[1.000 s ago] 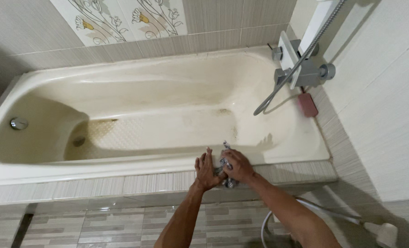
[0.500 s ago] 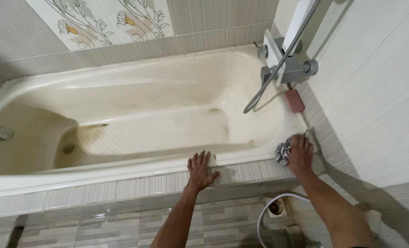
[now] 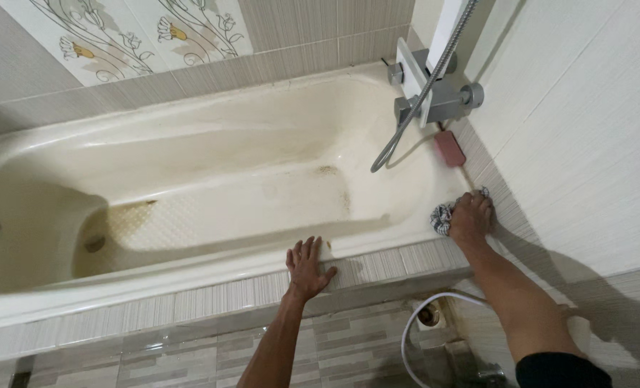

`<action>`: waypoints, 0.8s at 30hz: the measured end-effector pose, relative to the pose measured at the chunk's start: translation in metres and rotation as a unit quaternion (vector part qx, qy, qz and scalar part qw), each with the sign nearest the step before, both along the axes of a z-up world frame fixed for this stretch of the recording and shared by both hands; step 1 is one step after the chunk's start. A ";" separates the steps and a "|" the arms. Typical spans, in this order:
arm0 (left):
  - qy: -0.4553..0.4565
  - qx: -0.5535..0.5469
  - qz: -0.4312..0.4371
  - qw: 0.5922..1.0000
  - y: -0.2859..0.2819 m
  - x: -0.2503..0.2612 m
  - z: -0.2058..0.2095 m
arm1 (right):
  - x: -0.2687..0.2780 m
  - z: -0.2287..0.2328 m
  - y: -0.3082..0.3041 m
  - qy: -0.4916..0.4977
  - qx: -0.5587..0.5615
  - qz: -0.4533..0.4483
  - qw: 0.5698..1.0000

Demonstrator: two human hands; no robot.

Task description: The person scrubs the rim and inner surfaces of a white bathtub using a patterned cloth. They repeatedly wipe along the top edge and inside the tub, focusing on removing visible stains.

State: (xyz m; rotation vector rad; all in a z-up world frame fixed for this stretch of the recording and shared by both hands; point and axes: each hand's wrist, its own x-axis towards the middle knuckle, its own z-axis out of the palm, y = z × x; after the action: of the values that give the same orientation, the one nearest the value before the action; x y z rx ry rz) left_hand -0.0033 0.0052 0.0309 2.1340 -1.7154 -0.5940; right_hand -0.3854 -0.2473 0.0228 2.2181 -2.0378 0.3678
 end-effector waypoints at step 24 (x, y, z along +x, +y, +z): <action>-0.010 0.015 0.005 1.000 0.000 -0.004 -0.002 | 0.026 0.020 0.035 -0.187 -0.080 0.318 0.926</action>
State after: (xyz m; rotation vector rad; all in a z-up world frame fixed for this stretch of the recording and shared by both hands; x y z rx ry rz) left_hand -0.0072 0.0056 0.0291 2.1760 -1.7153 -0.6007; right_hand -0.3594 -0.2123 0.0431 2.8098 -1.2696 1.0411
